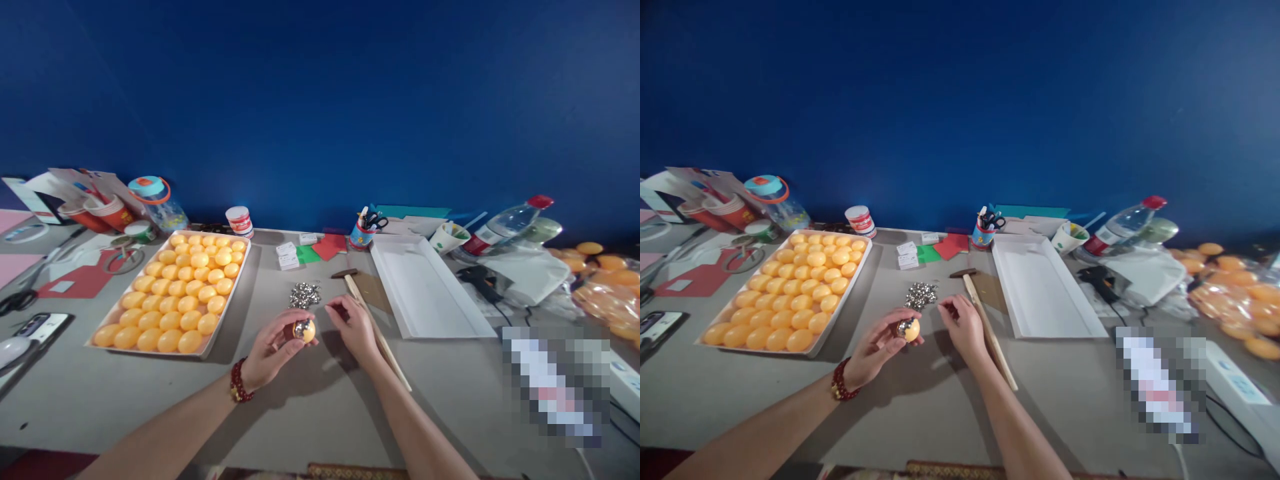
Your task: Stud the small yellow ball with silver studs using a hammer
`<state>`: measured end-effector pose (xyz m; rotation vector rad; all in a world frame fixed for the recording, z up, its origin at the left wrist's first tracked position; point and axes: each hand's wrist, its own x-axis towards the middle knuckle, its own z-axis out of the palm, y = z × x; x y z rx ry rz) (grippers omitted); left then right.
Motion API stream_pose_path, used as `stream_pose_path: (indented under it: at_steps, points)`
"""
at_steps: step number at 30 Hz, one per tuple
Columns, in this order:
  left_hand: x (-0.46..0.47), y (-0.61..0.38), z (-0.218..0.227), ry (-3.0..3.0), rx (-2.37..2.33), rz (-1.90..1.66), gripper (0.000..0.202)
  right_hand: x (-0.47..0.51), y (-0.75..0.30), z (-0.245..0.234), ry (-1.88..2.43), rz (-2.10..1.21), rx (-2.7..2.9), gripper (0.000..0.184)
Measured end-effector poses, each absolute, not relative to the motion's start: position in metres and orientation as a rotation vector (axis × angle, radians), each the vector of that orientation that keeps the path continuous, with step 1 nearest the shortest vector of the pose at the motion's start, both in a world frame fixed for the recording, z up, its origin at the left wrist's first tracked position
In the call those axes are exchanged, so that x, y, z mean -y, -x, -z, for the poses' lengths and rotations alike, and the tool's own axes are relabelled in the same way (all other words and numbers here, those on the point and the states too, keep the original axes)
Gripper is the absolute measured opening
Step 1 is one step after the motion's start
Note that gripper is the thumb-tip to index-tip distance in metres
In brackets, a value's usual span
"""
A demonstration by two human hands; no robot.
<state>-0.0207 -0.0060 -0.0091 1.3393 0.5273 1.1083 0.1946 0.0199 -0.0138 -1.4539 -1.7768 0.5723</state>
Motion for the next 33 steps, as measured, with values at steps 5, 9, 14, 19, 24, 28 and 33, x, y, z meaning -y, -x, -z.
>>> stream_pose_path:
  at_steps: [5,9,14,19,24,28,33]
  points:
    - [0.005,0.019,0.008,-1.328,-0.592,-1.146,0.039,0.004,-0.187,-0.012,1.155,-1.248,1.218,0.023]
    - [0.003,0.019,0.010,-1.418,-0.597,-1.185,0.037,0.019,-0.173,-0.023,0.955,-1.613,1.016,0.028]
    - [0.002,0.021,0.013,-1.546,-0.608,-1.220,0.039,0.023,-0.164,-0.021,0.953,-1.725,0.894,0.026]
    - [0.003,0.023,0.019,-1.588,-0.637,-1.202,0.041,0.022,-0.163,-0.017,0.997,-1.704,0.879,0.028]
    - [0.005,0.023,0.016,-1.593,-0.692,-1.169,0.044,0.022,-0.163,-0.014,1.027,-1.696,0.886,0.028]
    - [0.006,0.024,0.012,-1.584,-0.737,-1.138,0.045,0.022,-0.162,-0.013,0.995,-1.686,0.886,0.025]
    - [0.005,0.024,0.011,-1.632,-0.754,-1.147,0.042,0.022,-0.161,-0.014,1.007,-1.673,0.908,0.026]
